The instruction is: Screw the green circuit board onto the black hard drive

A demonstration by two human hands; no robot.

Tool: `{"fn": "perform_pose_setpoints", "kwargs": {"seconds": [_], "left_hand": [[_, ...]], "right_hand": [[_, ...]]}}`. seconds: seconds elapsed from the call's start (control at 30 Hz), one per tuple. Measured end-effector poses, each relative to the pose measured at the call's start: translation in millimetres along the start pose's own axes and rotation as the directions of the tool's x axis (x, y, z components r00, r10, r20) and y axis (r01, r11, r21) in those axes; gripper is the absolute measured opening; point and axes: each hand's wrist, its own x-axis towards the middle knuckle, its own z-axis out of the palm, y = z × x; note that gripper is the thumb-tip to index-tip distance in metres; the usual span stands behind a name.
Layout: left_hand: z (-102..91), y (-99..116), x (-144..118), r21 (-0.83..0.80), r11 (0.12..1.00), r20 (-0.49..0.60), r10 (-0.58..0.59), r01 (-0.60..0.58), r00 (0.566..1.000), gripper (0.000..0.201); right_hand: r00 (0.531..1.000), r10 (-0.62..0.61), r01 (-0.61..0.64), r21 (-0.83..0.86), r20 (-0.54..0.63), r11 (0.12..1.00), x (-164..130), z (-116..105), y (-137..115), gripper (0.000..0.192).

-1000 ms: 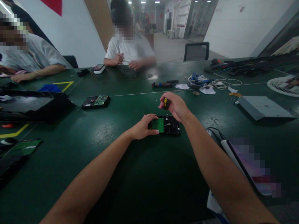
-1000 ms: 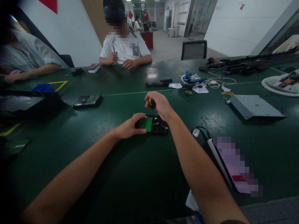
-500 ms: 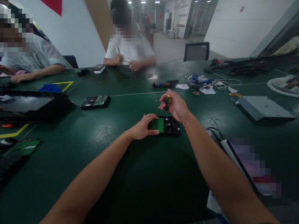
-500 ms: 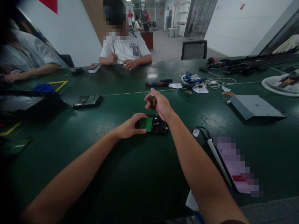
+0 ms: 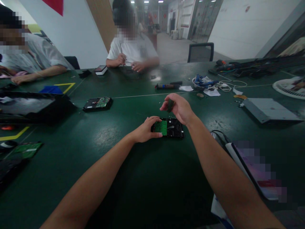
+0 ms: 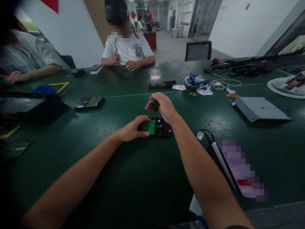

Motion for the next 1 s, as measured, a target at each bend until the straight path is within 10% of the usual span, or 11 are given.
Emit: {"fn": "perform_pose_setpoints", "kwargs": {"seconds": [0.63,1.0], "left_hand": [[0.1,-1.1,0.3,0.0,1.0,0.003,-0.003,0.003,1.0,0.071],[0.2,1.8,-0.2,0.003,1.0,-0.002,-0.001,0.001,1.0,0.072]], "right_hand": [[0.999,0.016,-0.017,-0.009,-0.03,1.0,2.5,1.0,-1.1,0.043],[0.998,-0.03,0.03,0.013,-0.051,0.999,2.4,-0.6,5.1,0.022]]}}
